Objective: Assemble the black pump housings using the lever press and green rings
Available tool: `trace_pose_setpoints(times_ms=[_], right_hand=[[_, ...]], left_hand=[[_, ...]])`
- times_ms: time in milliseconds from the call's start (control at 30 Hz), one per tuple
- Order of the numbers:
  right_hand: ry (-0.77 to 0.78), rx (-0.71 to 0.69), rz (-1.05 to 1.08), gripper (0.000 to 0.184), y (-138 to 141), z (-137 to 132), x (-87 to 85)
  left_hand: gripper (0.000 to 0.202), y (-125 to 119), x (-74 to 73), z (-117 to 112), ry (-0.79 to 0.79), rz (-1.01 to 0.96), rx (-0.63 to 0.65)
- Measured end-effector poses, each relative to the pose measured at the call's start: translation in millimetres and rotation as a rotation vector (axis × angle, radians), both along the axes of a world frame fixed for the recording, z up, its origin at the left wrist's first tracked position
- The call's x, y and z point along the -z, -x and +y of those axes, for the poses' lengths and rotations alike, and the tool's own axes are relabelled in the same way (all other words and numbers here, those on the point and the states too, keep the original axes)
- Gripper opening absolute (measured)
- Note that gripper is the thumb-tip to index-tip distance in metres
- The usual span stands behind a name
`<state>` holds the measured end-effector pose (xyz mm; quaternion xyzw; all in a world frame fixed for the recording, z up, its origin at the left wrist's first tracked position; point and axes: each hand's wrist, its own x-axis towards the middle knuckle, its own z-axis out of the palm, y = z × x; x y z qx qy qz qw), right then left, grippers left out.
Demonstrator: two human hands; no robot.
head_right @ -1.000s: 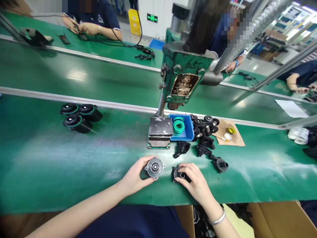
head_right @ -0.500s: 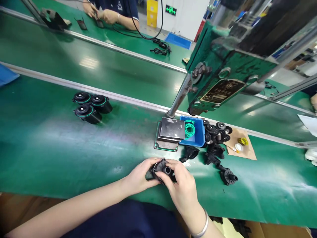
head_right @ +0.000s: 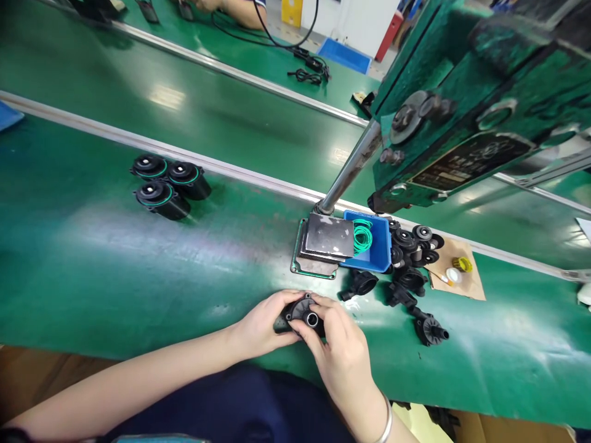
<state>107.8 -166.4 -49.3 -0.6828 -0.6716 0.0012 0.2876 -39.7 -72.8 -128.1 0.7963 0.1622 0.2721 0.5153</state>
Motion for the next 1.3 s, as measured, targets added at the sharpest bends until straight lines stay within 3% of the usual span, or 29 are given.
trace_pose_setpoints(times_ms=[833, 967, 1133, 1233, 1300], right_hand=[[0.002, 0.009, 0.022, 0.026, 2, -3, 3.1], [-0.007, 0.020, 0.057, 0.025, 4, -3, 7.2], [-0.035, 0.086, 0.179, 0.023, 11, -6, 22.2], [0.035, 0.054, 0.193, 0.032, 2, -6, 14.1], [0.024, 0.014, 0.219, 0.044, -16, -4, -13.3]], left_hand=[[0.070, 1, 0.1, 1, -0.018, 0.014, 0.027], [0.063, 2, 1.1, 2, -0.105, -0.005, 0.092], [0.063, -2, 8.1, 0, -0.214, -0.042, 0.036], [0.059, -2, -5.6, 5, -0.266, -0.062, 0.004], [0.057, -4, -29.4, 17, -0.294, -0.090, -0.020]])
